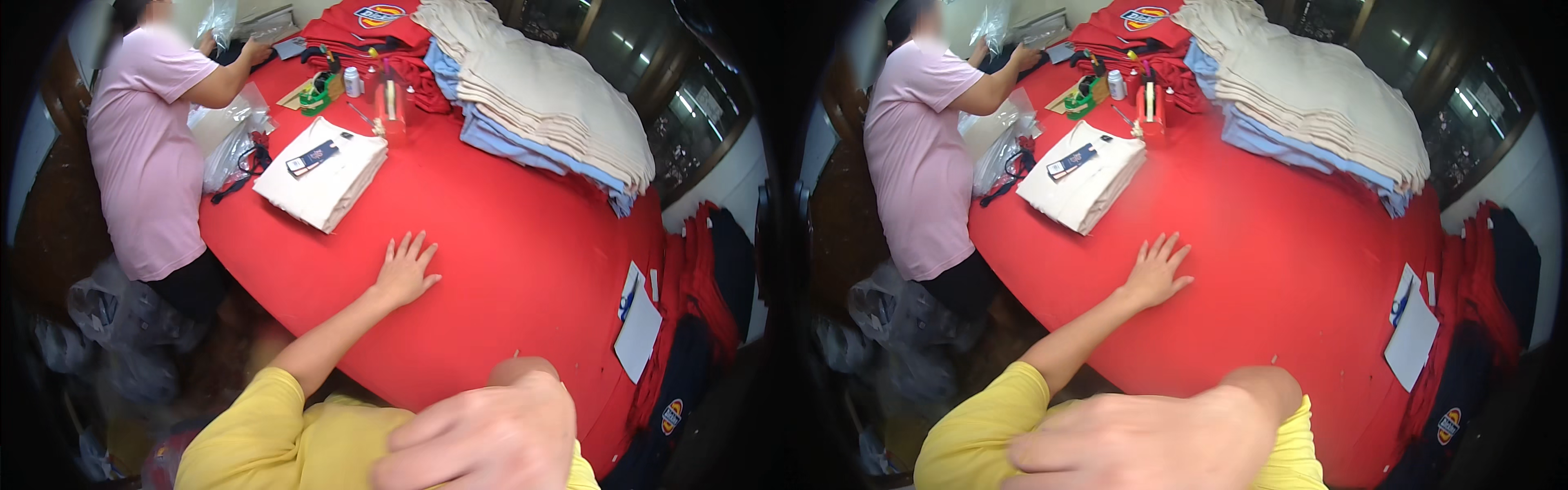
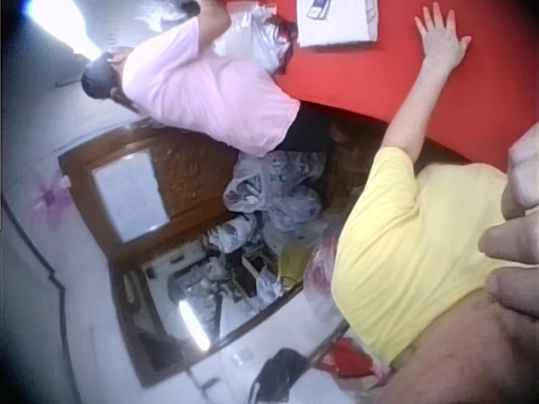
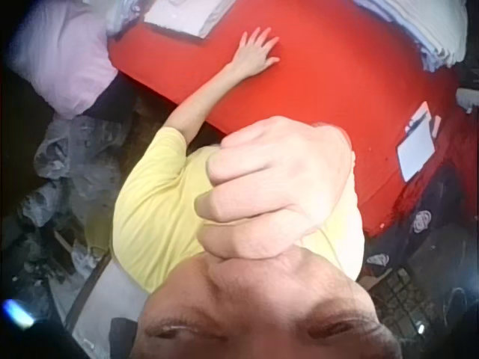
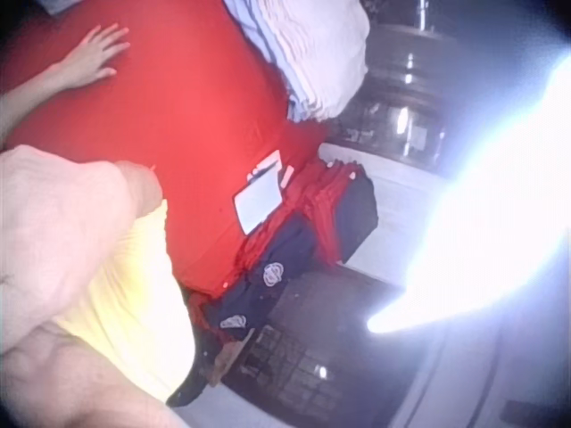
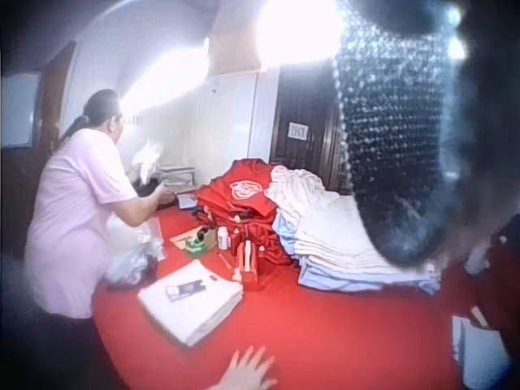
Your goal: The person folds several shirts by hand on a red surface, using a board as a guide for folding some of them, and then moves the folded shirts aside.
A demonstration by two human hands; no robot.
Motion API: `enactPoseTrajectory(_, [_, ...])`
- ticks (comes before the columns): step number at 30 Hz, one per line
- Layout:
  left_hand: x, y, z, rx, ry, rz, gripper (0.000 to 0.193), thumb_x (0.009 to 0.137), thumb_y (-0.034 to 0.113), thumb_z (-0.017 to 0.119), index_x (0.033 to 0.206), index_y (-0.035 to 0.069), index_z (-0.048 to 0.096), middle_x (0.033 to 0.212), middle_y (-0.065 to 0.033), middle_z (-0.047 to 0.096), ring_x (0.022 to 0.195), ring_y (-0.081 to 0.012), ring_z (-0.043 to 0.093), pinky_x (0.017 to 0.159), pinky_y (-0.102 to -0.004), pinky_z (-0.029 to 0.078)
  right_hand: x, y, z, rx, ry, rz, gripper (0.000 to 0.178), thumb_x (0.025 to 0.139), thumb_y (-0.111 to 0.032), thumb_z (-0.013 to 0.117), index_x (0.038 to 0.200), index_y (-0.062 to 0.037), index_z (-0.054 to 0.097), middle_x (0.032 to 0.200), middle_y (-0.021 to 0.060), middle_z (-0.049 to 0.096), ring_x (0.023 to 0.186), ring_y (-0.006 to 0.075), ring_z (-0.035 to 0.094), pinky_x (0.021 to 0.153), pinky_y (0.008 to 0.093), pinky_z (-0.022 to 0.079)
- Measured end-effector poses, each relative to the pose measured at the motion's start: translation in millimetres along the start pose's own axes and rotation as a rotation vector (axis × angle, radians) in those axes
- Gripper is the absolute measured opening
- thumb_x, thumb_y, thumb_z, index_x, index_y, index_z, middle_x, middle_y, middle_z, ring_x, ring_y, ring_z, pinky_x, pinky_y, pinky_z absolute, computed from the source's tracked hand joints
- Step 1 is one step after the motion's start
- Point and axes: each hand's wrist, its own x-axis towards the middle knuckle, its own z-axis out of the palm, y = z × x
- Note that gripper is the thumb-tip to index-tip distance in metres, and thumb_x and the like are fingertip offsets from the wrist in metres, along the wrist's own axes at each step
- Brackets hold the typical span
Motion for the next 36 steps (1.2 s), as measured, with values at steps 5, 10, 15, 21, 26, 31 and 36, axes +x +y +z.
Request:
enactPoseTrajectory(5, [-10, 47, 47, -0.017, 0.166, -0.066, 0.068, 0.093, 0.054, 0.046, 0.147, 0.016, 0.036, 0.156, -0.0149, 0.023, 0.145, -0.0355, 0.014, 0.117, -0.0559, 0.003, -12, -31, 15, 0.267, 0.072, 0.069, 0.02, 0.065, -0.013, 0.066, 0.061, -0.0071, 0.047, 0.066, 0.0031, 0.046, 0.054, 0.0172, 0.045, 0.043, 0.0264, 0.037])
enactPoseTrajectory(10, [-7, 55, 39, 0.023, 0.161, -0.096, 0.065, 0.093, 0.054, 0.046, 0.147, 0.021, 0.035, 0.156, -0.0105, 0.024, 0.146, -0.0308, 0.014, 0.118, -0.051, 0.007, -20, -61, 13, 0.29, 0.17, 0.08, 0.023, 0.064, -0.014, 0.066, 0.058, -0.0077, 0.045, 0.066, 0.004, 0.048, 0.051, 0.0169, 0.044, 0.039, 0.0268, 0.034])
enactPoseTrajectory(15, [-9, 57, 42, 0.035, 0.165, -0.113, 0.065, 0.092, 0.056, 0.045, 0.147, 0.021, 0.037, 0.156, -0.0091, 0.025, 0.146, -0.0299, 0.014, 0.118, -0.0518, 0.008, -23, -84, 13, 0.279, 0.233, 0.037, 0.026, 0.062, -0.015, 0.066, 0.055, -0.0082, 0.042, 0.066, 0.0048, 0.05, 0.049, 0.0166, 0.042, 0.036, 0.0272, 0.031])
enactPoseTrajectory(21, [-10, 63, 35, 0.016, 0.164, -0.115, 0.064, 0.092, 0.055, 0.046, 0.145, 0.021, 0.039, 0.155, -0.0097, 0.027, 0.145, -0.0299, 0.016, 0.119, -0.0512, 0.008, -11, -110, -7, -0.289, 0.389, -0.163, 0.015, 0.065, -0.013, 0.061, 0.063, -0.0066, 0.048, 0.059, 0.0061, 0.054, 0.042, 0.0131, 0.04, 0.034, 0.0248, 0.027])
enactPoseTrajectory(26, [-8, 69, 32, 0.003, 0.157, -0.107, 0.064, 0.092, 0.056, 0.046, 0.145, 0.021, 0.039, 0.155, -0.0099, 0.027, 0.145, -0.0305, 0.016, 0.119, -0.0504, 0.008, -12, -118, -7, -0.459, 0.405, -0.132, 0.012, 0.067, -0.014, 0.06, 0.068, -0.0045, 0.053, 0.061, 0.007, 0.055, 0.043, 0.0135, 0.042, 0.036, 0.0252, 0.028])
enactPoseTrajectory(31, [-13, 58, 32, 0.004, 0.17, -0.122, 0.064, 0.092, 0.056, 0.047, 0.145, 0.02, 0.041, 0.154, -0.0104, 0.027, 0.145, -0.0298, 0.016, 0.119, -0.05, 0.008, -32, -104, -23, -0.262, 0.075, -0.244, 0.019, 0.068, -0.019, 0.067, 0.078, -0.0027, 0.066, 0.067, 0.0052, 0.058, 0.046, 0.0124, 0.043, 0.039, 0.0256, 0.028])
enactPoseTrajectory(36, [-8, 58, 34, -0.002, 0.172, -0.11, 0.063, 0.091, 0.054, 0.049, 0.144, 0.02, 0.042, 0.154, -0.0096, 0.029, 0.145, -0.0293, 0.018, 0.119, -0.0492, 0.009, -38, -137, -60, -0.543, 0.017, -0.096, 0.022, 0.08, -0.017, 0.07, 0.101, -0.0165, 0.076, 0.086, -0.0019, 0.067, 0.056, 0.0106, 0.05, 0.047, 0.0229, 0.035])
